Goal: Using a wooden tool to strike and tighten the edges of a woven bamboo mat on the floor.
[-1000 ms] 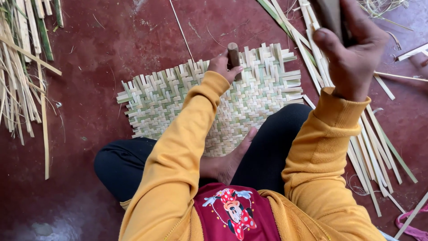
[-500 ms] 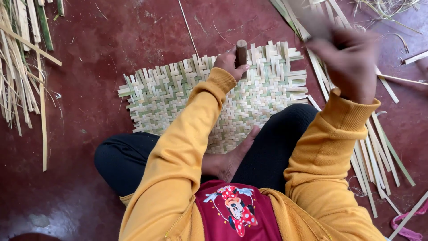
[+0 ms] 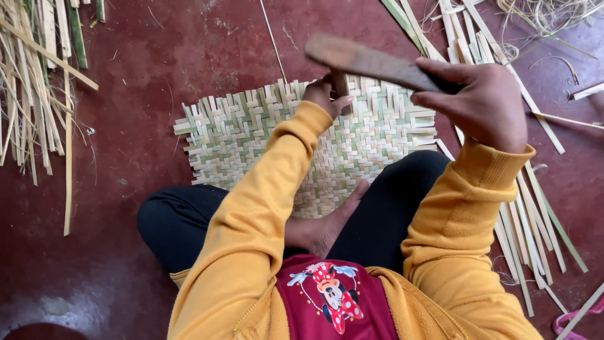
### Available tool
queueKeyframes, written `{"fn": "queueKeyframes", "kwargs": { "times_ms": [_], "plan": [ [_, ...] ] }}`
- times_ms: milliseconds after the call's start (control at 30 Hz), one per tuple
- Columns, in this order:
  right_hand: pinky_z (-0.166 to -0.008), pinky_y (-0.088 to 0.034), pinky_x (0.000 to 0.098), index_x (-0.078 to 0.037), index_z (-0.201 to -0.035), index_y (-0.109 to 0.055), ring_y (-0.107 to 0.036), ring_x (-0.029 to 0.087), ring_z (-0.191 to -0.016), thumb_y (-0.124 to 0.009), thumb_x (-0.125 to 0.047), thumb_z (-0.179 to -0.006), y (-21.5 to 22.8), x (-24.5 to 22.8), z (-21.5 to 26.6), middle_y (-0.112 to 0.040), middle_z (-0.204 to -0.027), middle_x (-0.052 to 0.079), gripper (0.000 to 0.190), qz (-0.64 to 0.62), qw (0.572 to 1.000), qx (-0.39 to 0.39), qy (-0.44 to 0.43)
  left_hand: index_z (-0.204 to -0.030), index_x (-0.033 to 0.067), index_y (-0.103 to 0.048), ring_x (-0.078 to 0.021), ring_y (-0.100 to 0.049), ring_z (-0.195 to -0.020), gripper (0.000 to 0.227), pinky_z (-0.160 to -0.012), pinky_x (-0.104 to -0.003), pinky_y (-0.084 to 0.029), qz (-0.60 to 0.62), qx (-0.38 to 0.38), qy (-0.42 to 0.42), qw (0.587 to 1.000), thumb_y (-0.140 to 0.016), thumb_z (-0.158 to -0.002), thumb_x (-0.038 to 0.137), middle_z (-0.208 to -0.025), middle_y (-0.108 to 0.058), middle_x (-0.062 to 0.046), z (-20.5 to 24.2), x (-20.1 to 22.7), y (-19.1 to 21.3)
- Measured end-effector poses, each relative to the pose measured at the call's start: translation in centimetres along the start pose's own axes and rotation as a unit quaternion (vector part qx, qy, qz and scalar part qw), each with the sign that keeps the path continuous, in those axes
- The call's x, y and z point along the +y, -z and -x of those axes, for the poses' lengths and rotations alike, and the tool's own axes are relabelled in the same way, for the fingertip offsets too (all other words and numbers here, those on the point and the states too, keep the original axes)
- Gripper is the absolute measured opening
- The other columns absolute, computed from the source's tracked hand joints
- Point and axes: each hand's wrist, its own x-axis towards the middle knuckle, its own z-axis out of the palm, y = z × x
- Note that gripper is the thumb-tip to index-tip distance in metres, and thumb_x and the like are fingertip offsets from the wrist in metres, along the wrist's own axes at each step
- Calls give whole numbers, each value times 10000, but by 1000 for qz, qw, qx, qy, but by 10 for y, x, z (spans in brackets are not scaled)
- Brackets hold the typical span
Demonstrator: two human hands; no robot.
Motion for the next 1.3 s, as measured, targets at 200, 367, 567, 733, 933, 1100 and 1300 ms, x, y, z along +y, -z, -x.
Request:
{"fn": "queueKeyframes", "kwargs": {
  "times_ms": [200,367,567,733,933,1100,1300],
  "plan": [
    [-1029,-548,375,154,-1472,-485,-645,400,-1191,-742,164,-962,0,31,-1,-588,-1383,376,571,-233,938,135,218,-1226,86,-640,-251,-737,-823,520,-798,-344,-578,11,118,-121,986,-827,-744,141,-949,-766,-93,-8,-52,-2],
    [-1165,-512,444,39,-1527,-485,-620,418,-1269,-707,133,-1042,-1,43,-3,-571,-1465,297,542,-242,904,206,286,-1171,91,-659,-226,-756,-833,432,-807,-320,-589,10,71,-63,995,-811,-776,178,-953,-777,-80,-12,-55,-3],
    [-529,-301,269,-51,-1537,-575,-326,97,-601,-755,-16,-1077,-18,69,-20,-608,-994,102,496,-406,847,282,197,-1320,108,-590,-226,-733,-899,541,-876,-326,-563,-51,31,-27,998,-789,-832,233,-1012,-756,-73,-15,-50,2],
    [-540,-384,245,49,-1469,-596,-433,123,-618,-676,95,-988,-26,63,-34,-707,-1096,180,490,-310,902,242,178,-1282,143,-602,-219,-742,-935,537,-911,-329,-562,-36,54,-24,998,-817,-792,199,-1035,-768,-53,-13,-47,-1],
    [-436,-387,250,-100,-1281,-728,-557,102,-506,-870,-255,-823,-32,-13,-18,-773,-943,78,504,77,997,-11,19,-1097,73,-653,-214,-730,-898,370,-855,-318,-582,-51,-3,57,997,-761,-869,344,-1013,-744,-67,1,-35,15],
    [-765,-557,281,108,-1399,-570,-676,267,-929,-776,10,-946,-26,-10,-11,-674,-1249,308,508,-191,960,72,194,-1239,108,-634,-225,-735,-886,476,-868,-331,-573,-10,40,-15,999,-788,-795,189,-995,-759,-72,-5,-42,1],
    [-619,-452,270,42,-1319,-630,-591,220,-768,-760,-118,-1004,-43,3,-20,-681,-1073,216,376,-141,968,110,177,-1215,116,-638,-234,-738,-888,436,-870,-343,-576,-42,17,12,999,-768,-818,239,-990,-764,-73,-2,-35,7]
  ]
}}
